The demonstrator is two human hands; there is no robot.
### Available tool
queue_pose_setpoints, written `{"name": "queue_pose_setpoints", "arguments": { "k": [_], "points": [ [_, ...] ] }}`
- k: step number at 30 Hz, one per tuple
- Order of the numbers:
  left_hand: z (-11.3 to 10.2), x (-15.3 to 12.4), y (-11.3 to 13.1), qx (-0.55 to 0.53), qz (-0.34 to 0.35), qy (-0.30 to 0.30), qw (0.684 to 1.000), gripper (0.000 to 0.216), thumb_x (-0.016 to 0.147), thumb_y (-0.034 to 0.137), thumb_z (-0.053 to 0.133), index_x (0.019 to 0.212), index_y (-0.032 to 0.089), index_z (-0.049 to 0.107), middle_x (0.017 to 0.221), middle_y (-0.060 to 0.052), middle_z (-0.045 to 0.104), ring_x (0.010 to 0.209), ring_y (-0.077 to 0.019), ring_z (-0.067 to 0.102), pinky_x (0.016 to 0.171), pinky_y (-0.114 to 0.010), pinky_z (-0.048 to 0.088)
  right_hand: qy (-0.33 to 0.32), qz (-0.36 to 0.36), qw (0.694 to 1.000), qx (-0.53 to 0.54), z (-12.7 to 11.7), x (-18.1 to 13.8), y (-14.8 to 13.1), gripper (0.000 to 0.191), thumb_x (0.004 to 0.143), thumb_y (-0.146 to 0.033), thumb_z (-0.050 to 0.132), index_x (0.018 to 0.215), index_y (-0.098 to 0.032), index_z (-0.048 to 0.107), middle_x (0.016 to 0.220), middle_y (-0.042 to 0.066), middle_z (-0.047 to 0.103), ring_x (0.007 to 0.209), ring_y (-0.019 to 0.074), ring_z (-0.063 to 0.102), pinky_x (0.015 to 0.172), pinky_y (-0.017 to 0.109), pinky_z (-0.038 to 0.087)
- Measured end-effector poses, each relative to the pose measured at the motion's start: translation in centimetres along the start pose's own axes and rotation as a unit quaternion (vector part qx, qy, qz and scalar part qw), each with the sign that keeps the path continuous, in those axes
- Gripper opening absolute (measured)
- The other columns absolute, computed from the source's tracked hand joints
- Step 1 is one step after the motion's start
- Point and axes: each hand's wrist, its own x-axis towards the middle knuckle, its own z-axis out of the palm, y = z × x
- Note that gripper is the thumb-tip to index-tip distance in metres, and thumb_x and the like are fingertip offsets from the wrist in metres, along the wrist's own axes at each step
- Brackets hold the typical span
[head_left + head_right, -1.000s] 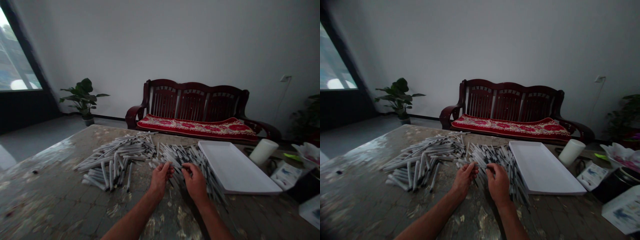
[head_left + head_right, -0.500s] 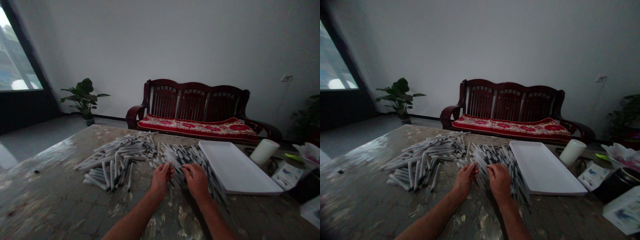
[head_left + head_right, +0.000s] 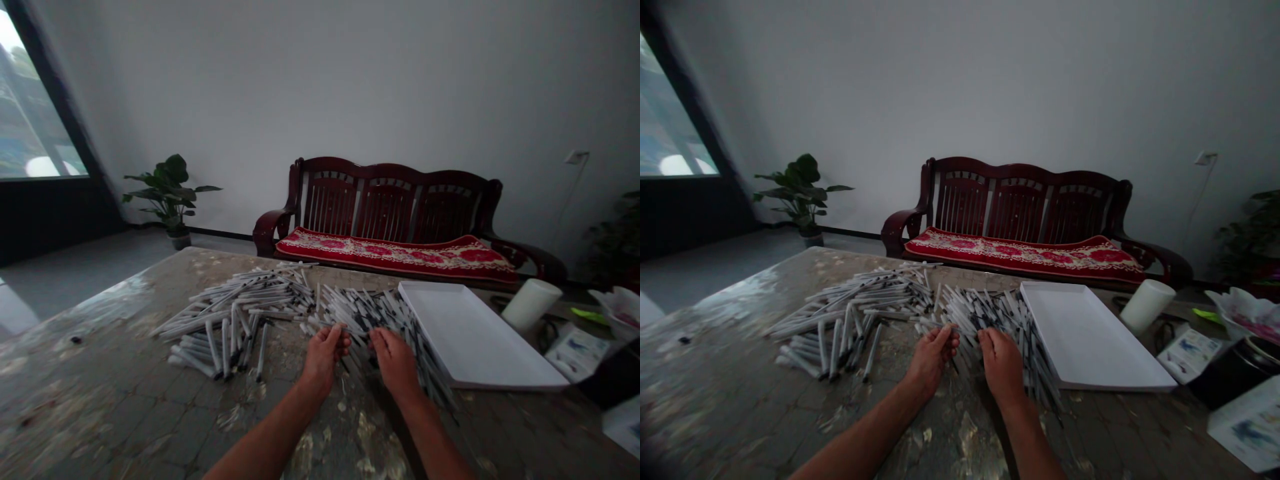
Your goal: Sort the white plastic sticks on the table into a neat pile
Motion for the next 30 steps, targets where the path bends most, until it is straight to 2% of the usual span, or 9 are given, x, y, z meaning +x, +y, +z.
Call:
{"name": "queue_pose_setpoints", "arguments": {
  "k": [2,5,8,13,16,21,25,27,30],
  "points": [
    [0.0,0.1,0.0,0.001,-0.001,0.004,1.000,0.047,0.050,0.046,0.089,0.072,0.012,0.068,0.063,-0.003,0.067,0.054,-0.0101,0.060,0.048,-0.019,0.045,-0.004,0.007,1.000,-0.009,-0.1,0.0,-0.2,0.038,0.094,-0.042,0.043,0.076,-0.022,0.069,0.069,0.003,0.069,0.071,0.0190,0.063,0.067,0.029,0.043],
    [-0.2,0.3,0.3,-0.007,0.000,0.030,1.000,0.042,0.052,0.043,0.089,0.070,0.012,0.067,0.062,-0.002,0.066,0.053,-0.0089,0.059,0.048,-0.018,0.045,0.007,0.005,1.000,-0.010,0.0,0.0,-0.2,0.027,0.089,-0.037,0.050,0.084,-0.022,0.072,0.080,0.004,0.072,0.079,0.0201,0.065,0.074,0.030,0.045],
    [-0.5,0.7,0.6,-0.016,0.009,0.055,0.998,0.039,0.055,0.041,0.088,0.069,0.013,0.065,0.062,-0.001,0.066,0.053,-0.0084,0.059,0.049,-0.018,0.046,0.033,-0.001,0.999,-0.029,0.1,0.1,0.3,0.024,0.088,-0.036,0.052,0.087,-0.023,0.072,0.085,0.005,0.073,0.083,0.0214,0.066,0.077,0.032,0.046],
    [-0.5,0.8,0.4,0.002,0.004,0.033,0.999,0.045,0.049,0.046,0.089,0.070,0.012,0.067,0.063,-0.002,0.067,0.053,-0.0093,0.060,0.048,-0.019,0.046,0.083,-0.009,0.995,-0.053,0.0,0.5,1.7,0.027,0.088,-0.035,0.051,0.098,-0.021,0.072,0.092,0.008,0.074,0.087,0.0232,0.066,0.082,0.036,0.047],
    [-0.3,0.8,0.1,0.017,0.002,0.020,1.000,0.048,0.048,0.049,0.089,0.070,0.012,0.067,0.062,-0.001,0.067,0.053,-0.0099,0.061,0.048,-0.020,0.046,0.086,-0.022,0.994,-0.061,-0.3,0.4,1.7,0.030,0.091,-0.035,0.050,0.106,-0.020,0.070,0.098,0.008,0.073,0.090,0.0231,0.065,0.084,0.037,0.046],
    [-0.2,0.6,-0.1,0.012,0.002,0.011,1.000,0.051,0.044,0.050,0.089,0.069,0.012,0.066,0.061,-0.002,0.067,0.053,-0.0106,0.061,0.048,-0.020,0.045,0.036,-0.072,0.995,-0.066,-0.1,-0.2,0.1,0.027,0.095,-0.035,0.048,0.094,-0.022,0.072,0.092,0.005,0.072,0.092,0.0210,0.063,0.085,0.033,0.043],
    [-0.3,0.6,0.1,0.008,-0.002,0.009,1.000,0.050,0.046,0.048,0.089,0.071,0.012,0.066,0.063,-0.002,0.067,0.054,-0.0106,0.061,0.049,-0.020,0.045,0.035,-0.051,0.996,-0.071,0.4,-0.2,0.1,0.028,0.095,-0.036,0.048,0.085,-0.022,0.069,0.085,0.005,0.071,0.086,0.0209,0.061,0.080,0.032,0.042],
    [-0.6,0.9,0.4,-0.001,0.008,0.031,0.999,0.048,0.048,0.047,0.087,0.073,0.013,0.064,0.063,-0.001,0.065,0.053,-0.0101,0.060,0.049,-0.020,0.045,0.057,-0.033,0.996,-0.058,0.1,0.0,0.8,0.030,0.095,-0.038,0.046,0.084,-0.021,0.068,0.086,0.006,0.070,0.085,0.0214,0.061,0.079,0.032,0.042],
    [-1.3,1.5,1.2,-0.018,0.069,0.101,0.992,0.044,0.055,0.050,0.081,0.074,0.016,0.060,0.065,0.002,0.063,0.052,-0.0090,0.058,0.048,-0.020,0.043,0.124,-0.002,0.992,-0.040,-1.1,0.4,2.2,0.033,0.093,-0.043,0.043,0.085,-0.020,0.066,0.087,0.008,0.070,0.086,0.0231,0.061,0.079,0.034,0.043]
  ]
}}
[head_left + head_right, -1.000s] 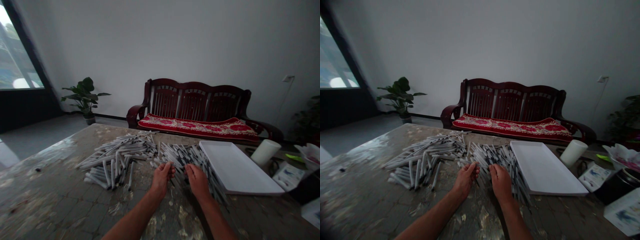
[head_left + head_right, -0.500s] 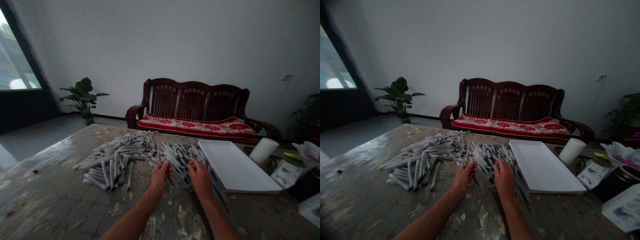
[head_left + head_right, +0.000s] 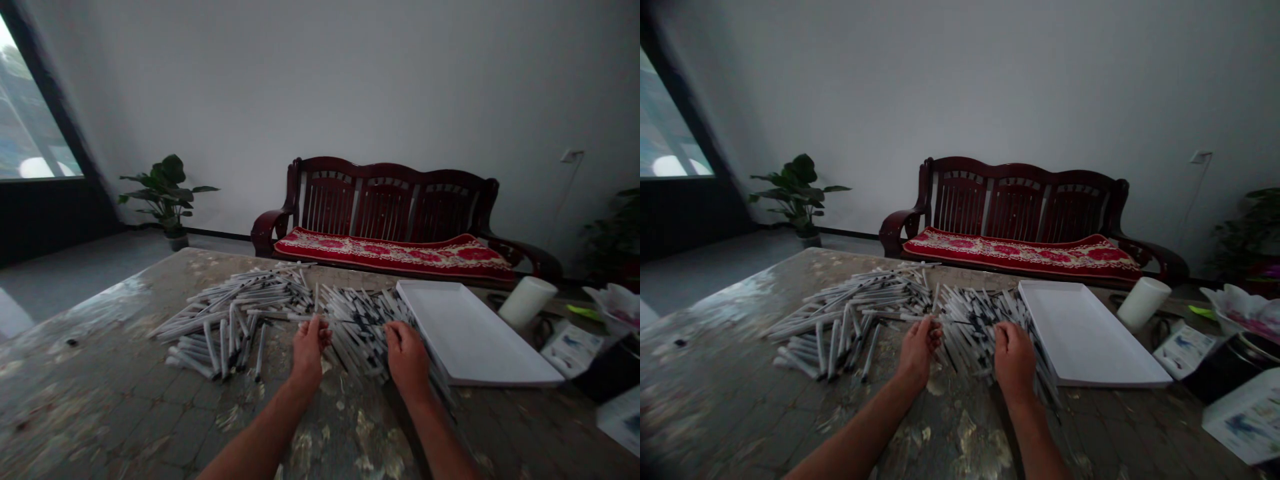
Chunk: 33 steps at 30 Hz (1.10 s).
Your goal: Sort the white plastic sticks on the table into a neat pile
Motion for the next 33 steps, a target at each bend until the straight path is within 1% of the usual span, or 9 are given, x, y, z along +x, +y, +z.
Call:
{"name": "queue_pose_setpoints", "arguments": {
  "k": [4,9,12,17,20,22,25,29,33],
  "points": [
    [-0.5,0.7,0.9,0.041,0.069,0.046,0.996,0.038,0.066,0.055,0.068,0.074,0.019,0.057,0.067,0.003,0.060,0.052,-0.0099,0.057,0.047,-0.020,0.040,0.085,0.059,0.994,-0.023,-1.6,0.9,1.9,0.037,0.090,-0.048,0.043,0.087,-0.020,0.066,0.088,0.010,0.069,0.084,0.0243,0.060,0.077,0.034,0.044],
    [-0.3,-0.4,0.7,0.245,0.165,-0.078,0.952,0.029,0.082,0.047,0.058,0.070,0.021,0.061,0.062,0.000,0.060,0.053,-0.0130,0.053,0.053,-0.022,0.037,0.062,0.066,0.995,-0.031,-1.7,0.9,2.4,0.040,0.090,-0.050,0.044,0.095,-0.019,0.068,0.094,0.011,0.071,0.090,0.0257,0.061,0.081,0.037,0.045],
    [-0.2,-1.3,0.4,0.405,0.280,-0.124,0.861,0.015,0.086,0.034,0.060,0.077,0.024,0.066,0.072,-0.001,0.065,0.068,-0.0168,0.058,0.067,-0.025,0.040,0.042,0.037,0.998,0.033,-1.3,0.5,1.0,0.039,0.093,-0.046,0.040,0.101,-0.018,0.067,0.103,0.012,0.070,0.098,0.0251,0.062,0.088,0.038,0.046],
    [-0.4,-2.1,0.9,0.597,0.430,-0.190,0.651,0.014,0.089,0.026,0.060,0.095,0.030,0.072,0.086,-0.005,0.066,0.085,-0.0209,0.057,0.077,-0.028,0.040,-0.074,-0.056,0.992,0.090,-1.2,-0.3,-2.4,0.040,0.097,-0.040,0.040,0.125,-0.021,0.060,0.113,0.010,0.067,0.100,0.0212,0.064,0.087,0.034,0.049],
    [-0.7,-2.0,1.1,0.620,0.467,-0.212,0.594,0.020,0.088,0.022,0.061,0.102,0.032,0.072,0.088,-0.005,0.066,0.085,-0.0212,0.056,0.078,-0.030,0.042,-0.161,-0.088,0.982,0.052,-1.1,-0.6,-3.3,0.030,0.095,-0.037,0.045,0.111,-0.024,0.067,0.102,0.006,0.071,0.094,0.0203,0.066,0.083,0.031,0.049],
    [-0.8,-1.8,1.1,0.597,0.468,-0.210,0.617,0.023,0.087,0.021,0.062,0.105,0.032,0.072,0.095,-0.006,0.067,0.089,-0.0216,0.058,0.082,-0.031,0.043,-0.172,-0.065,0.983,0.029,-0.9,-0.6,-3.2,0.028,0.094,-0.038,0.046,0.096,-0.024,0.070,0.092,0.005,0.073,0.088,0.0208,0.067,0.078,0.030,0.048],
    [-0.8,-1.7,0.8,0.512,0.417,-0.191,0.726,0.016,0.088,0.025,0.061,0.096,0.028,0.074,0.097,-0.006,0.067,0.091,-0.0211,0.060,0.084,-0.031,0.044,-0.148,0.026,0.988,0.042,-0.7,-0.5,-2.7,0.037,0.094,-0.048,0.041,0.086,-0.024,0.067,0.070,0.002,0.069,0.067,0.0201,0.065,0.062,0.029,0.045],
    [-0.1,-1.7,-0.2,0.354,0.251,-0.193,0.880,0.015,0.083,0.033,0.063,0.087,0.023,0.074,0.082,-0.005,0.068,0.077,-0.0191,0.062,0.072,-0.028,0.046,-0.177,0.130,0.963,0.159,-0.4,-0.6,-2.9,0.046,0.093,-0.057,0.034,0.080,-0.023,0.062,0.044,-0.005,0.047,0.042,0.0172,0.049,0.046,0.028,0.036],
    [0.7,-1.9,-0.9,0.196,0.061,-0.216,0.954,0.037,0.077,0.050,0.066,0.094,0.019,0.073,0.063,0.000,0.061,0.053,-0.0132,0.053,0.050,-0.023,0.038,-0.282,0.122,0.924,0.227,0.2,-1.2,-3.6,0.042,0.092,-0.056,0.037,0.080,-0.024,0.060,0.044,-0.007,0.046,0.040,0.0154,0.046,0.044,0.027,0.033]
  ]
}}
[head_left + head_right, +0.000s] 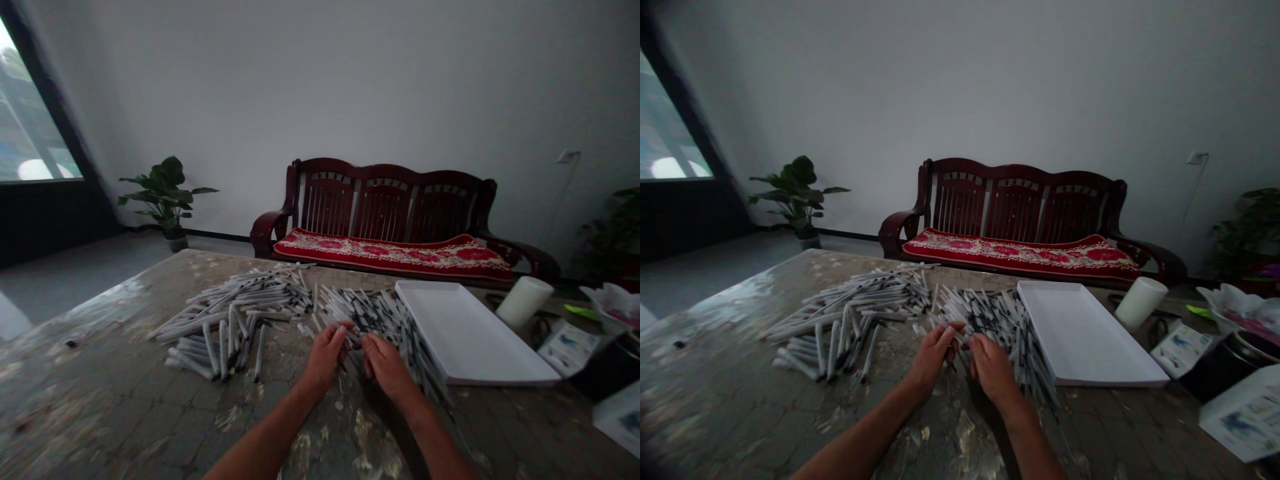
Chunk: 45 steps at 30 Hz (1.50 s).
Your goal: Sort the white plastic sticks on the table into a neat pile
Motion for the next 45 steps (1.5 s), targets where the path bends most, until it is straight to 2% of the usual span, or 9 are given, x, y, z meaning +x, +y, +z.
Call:
{"name": "queue_pose_setpoints", "arguments": {
  "k": [5,10,15,20,27,32,36,40,45],
  "points": [
    [0.3,0.1,0.0,-0.120,-0.050,0.015,0.991,0.041,0.066,0.056,0.075,0.073,0.016,0.067,0.061,0.000,0.061,0.055,-0.0106,0.055,0.049,-0.019,0.038,-0.013,-0.057,0.994,-0.096,0.8,-0.3,0.0,0.034,0.095,-0.043,0.038,0.074,-0.025,0.059,0.059,-0.002,0.062,0.057,0.0171,0.059,0.052,0.026,0.038],
    [-1.0,1.1,0.2,-0.138,-0.049,0.136,0.980,0.047,0.055,0.057,0.079,0.066,0.015,0.062,0.064,0.000,0.062,0.050,-0.0070,0.049,0.047,-0.019,0.040,0.064,-0.057,0.947,-0.310,0.8,-0.4,0.1,0.024,0.095,-0.032,0.045,0.098,-0.027,0.068,0.088,0.003,0.075,0.081,0.0213,0.071,0.065,0.027,0.043],
    [-1.9,2.2,0.0,0.024,-0.045,0.083,0.995,0.044,0.065,0.058,0.068,0.070,0.015,0.064,0.059,0.001,0.059,0.044,-0.0083,0.048,0.041,-0.020,0.037,0.117,-0.039,0.931,-0.343,0.3,0.0,0.7,0.031,0.097,-0.028,0.044,0.120,-0.022,0.063,0.111,0.006,0.073,0.100,0.0213,0.069,0.080,0.029,0.047],
    [-1.7,2.2,-0.8,0.149,-0.013,0.051,0.987,0.046,0.078,0.059,0.051,0.074,0.016,0.064,0.067,-0.002,0.063,0.047,-0.0116,0.054,0.043,-0.023,0.042,0.186,-0.108,0.899,-0.380,0.2,-0.3,0.7,0.032,0.096,-0.025,0.047,0.123,-0.020,0.063,0.116,0.009,0.068,0.107,0.0238,0.063,0.087,0.034,0.048],
    [-3.8,2.9,-0.5,0.189,0.046,0.160,0.968,0.043,0.086,0.044,0.041,0.098,0.014,0.069,0.080,-0.006,0.067,0.059,-0.0159,0.060,0.056,-0.028,0.048,0.002,-0.249,0.884,-0.396,3.1,-1.7,-1.1,0.034,0.091,-0.030,0.061,0.125,-0.032,0.062,0.139,0.000,0.057,0.131,0.0267,0.045,0.111,0.045,0.033],
    [-5.9,3.5,0.6,0.323,0.076,0.216,0.918,0.029,0.085,0.026,0.048,0.100,0.016,0.070,0.098,-0.009,0.070,0.089,-0.0215,0.065,0.084,-0.035,0.050,-0.057,-0.244,0.870,-0.425,4.3,-1.1,-0.3,0.033,0.093,-0.035,0.058,0.126,-0.030,0.061,0.145,-0.001,0.053,0.143,0.0303,0.030,0.118,0.053,0.018],
    [-7.7,3.1,2.4,0.521,0.099,0.233,0.815,0.036,0.086,0.018,0.049,0.116,0.020,0.068,0.118,-0.010,0.066,0.105,-0.0254,0.060,0.094,-0.038,0.046,-0.002,-0.216,0.870,-0.442,4.1,-0.4,0.4,0.032,0.092,-0.032,0.059,0.123,-0.028,0.064,0.147,0.003,0.051,0.144,0.0322,0.029,0.119,0.054,0.016],
    [-9.3,3.1,3.1,0.654,0.065,0.213,0.723,0.046,0.087,0.015,0.045,0.130,0.021,0.062,0.135,-0.010,0.059,0.113,-0.0304,0.056,0.095,-0.043,0.044,0.013,-0.237,0.870,-0.431,3.6,-0.6,0.3,0.029,0.089,-0.029,0.062,0.118,-0.029,0.067,0.146,0.002,0.052,0.143,0.0301,0.030,0.119,0.054,0.016],
    [-10.2,3.6,2.4,0.716,0.011,0.151,0.682,0.051,0.088,0.011,0.040,0.134,0.022,0.059,0.134,-0.011,0.061,0.111,-0.0313,0.056,0.089,-0.042,0.046,0.005,-0.268,0.867,-0.420,3.2,-0.9,0.3,0.030,0.087,-0.024,0.063,0.117,-0.030,0.067,0.140,0.001,0.057,0.141,0.0274,0.034,0.119,0.052,0.018]
  ]
}}
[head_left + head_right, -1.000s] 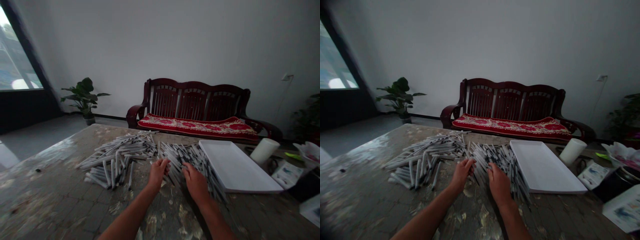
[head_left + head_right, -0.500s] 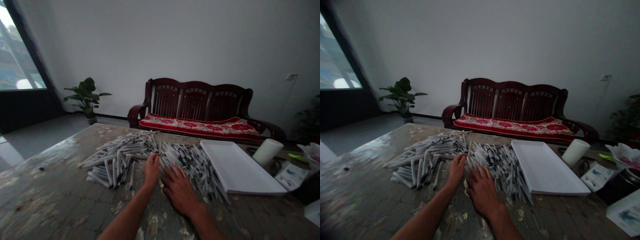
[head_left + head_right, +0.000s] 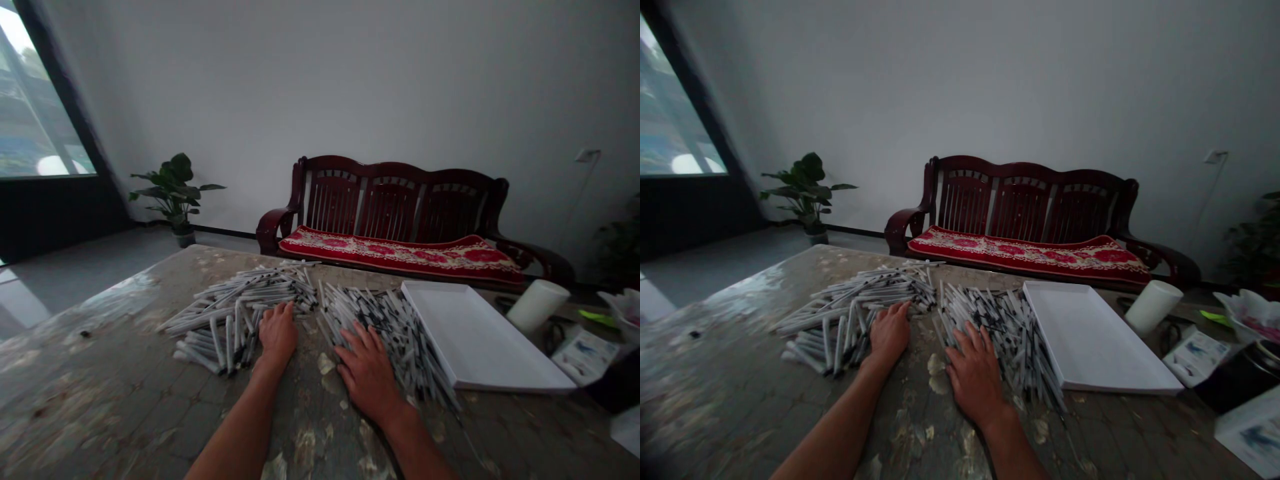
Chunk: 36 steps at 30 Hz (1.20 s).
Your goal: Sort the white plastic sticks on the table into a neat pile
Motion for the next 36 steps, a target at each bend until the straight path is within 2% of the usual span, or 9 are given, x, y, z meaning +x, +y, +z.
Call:
{"name": "queue_pose_setpoints", "arguments": {
  "k": [5,9,11,14,17,20,23,28,36],
  "points": [
    [0.4,0.0,-0.1,-0.013,0.032,0.004,0.999,0.048,0.087,0.007,0.042,0.128,0.022,0.064,0.116,-0.010,0.067,0.104,-0.0264,0.058,0.089,-0.036,0.045,0.023,0.006,1.000,0.006,0.2,-0.2,0.2,0.028,0.085,-0.019,0.062,0.111,-0.028,0.069,0.135,0.002,0.060,0.138,0.0279,0.038,0.118,0.052,0.022],
    [0.3,-0.3,0.4,-0.056,0.053,0.031,0.997,0.031,0.090,0.015,0.049,0.110,0.023,0.072,0.107,-0.008,0.068,0.101,-0.0248,0.059,0.086,-0.033,0.047,0.083,0.024,0.996,0.032,0.3,-0.2,0.4,0.029,0.086,-0.015,0.058,0.110,-0.027,0.069,0.128,0.003,0.065,0.134,0.0257,0.043,0.116,0.049,0.026],
    [0.2,-0.7,1.1,-0.095,0.100,0.070,0.988,0.025,0.092,0.020,0.052,0.106,0.024,0.073,0.102,-0.006,0.068,0.099,-0.0229,0.058,0.086,-0.032,0.047,0.116,0.058,0.990,0.059,0.2,-0.1,0.5,0.028,0.089,-0.017,0.055,0.112,-0.025,0.068,0.121,0.005,0.067,0.125,0.0244,0.050,0.110,0.045,0.034],
    [0.1,-1.9,2.9,-0.150,0.221,0.128,0.955,0.026,0.094,0.020,0.052,0.112,0.026,0.070,0.099,-0.005,0.068,0.096,-0.0203,0.057,0.086,-0.030,0.047,0.139,0.140,0.974,0.114,0.0,-0.1,1.0,0.025,0.095,-0.028,0.047,0.109,-0.021,0.068,0.106,0.007,0.071,0.103,0.0217,0.061,0.093,0.036,0.045],
    [-0.1,-3.5,4.8,-0.164,0.326,0.164,0.917,0.025,0.093,0.020,0.055,0.111,0.026,0.070,0.097,-0.005,0.068,0.090,-0.0202,0.056,0.080,-0.031,0.047,0.140,0.223,0.951,0.164,-0.6,-0.3,1.6,0.035,0.099,-0.039,0.038,0.098,-0.022,0.068,0.096,0.006,0.072,0.092,0.0198,0.064,0.082,0.030,0.045],
    [-0.3,-4.7,5.9,-0.168,0.379,0.171,0.894,0.023,0.093,0.020,0.056,0.110,0.026,0.070,0.093,-0.005,0.067,0.086,-0.0198,0.055,0.077,-0.032,0.047,0.135,0.276,0.935,0.179,-1.4,-0.5,2.1,0.045,0.099,-0.048,0.032,0.083,-0.023,0.065,0.082,0.004,0.071,0.080,0.0187,0.065,0.072,0.026,0.043],
    [-0.4,-5.1,6.2,-0.164,0.403,0.166,0.885,0.024,0.093,0.021,0.055,0.111,0.027,0.070,0.092,-0.005,0.067,0.084,-0.0196,0.056,0.075,-0.032,0.046,0.109,0.295,0.933,0.176,-1.9,-0.5,2.2,0.050,0.099,-0.053,0.031,0.073,-0.024,0.061,0.068,0.002,0.067,0.066,0.0173,0.062,0.062,0.025,0.037],
    [-0.3,-5.1,6.2,-0.157,0.417,0.162,0.881,0.023,0.094,0.022,0.054,0.111,0.026,0.069,0.088,-0.005,0.068,0.080,-0.0190,0.055,0.071,-0.030,0.045,0.067,0.275,0.943,0.175,-2.0,-0.2,2.0,0.047,0.098,-0.051,0.035,0.068,-0.023,0.059,0.062,0.000,0.064,0.061,0.0152,0.058,0.058,0.025,0.031],
    [0.0,-5.0,6.3,-0.208,0.420,0.178,0.865,0.018,0.096,0.028,0.053,0.094,0.020,0.070,0.080,-0.004,0.068,0.077,-0.0173,0.058,0.071,-0.029,0.046,0.109,0.257,0.927,0.249,-1.4,0.0,2.5,0.041,0.091,-0.048,0.044,0.065,-0.020,0.058,0.059,-0.001,0.056,0.061,0.0137,0.051,0.058,0.023,0.036]
  ]
}}
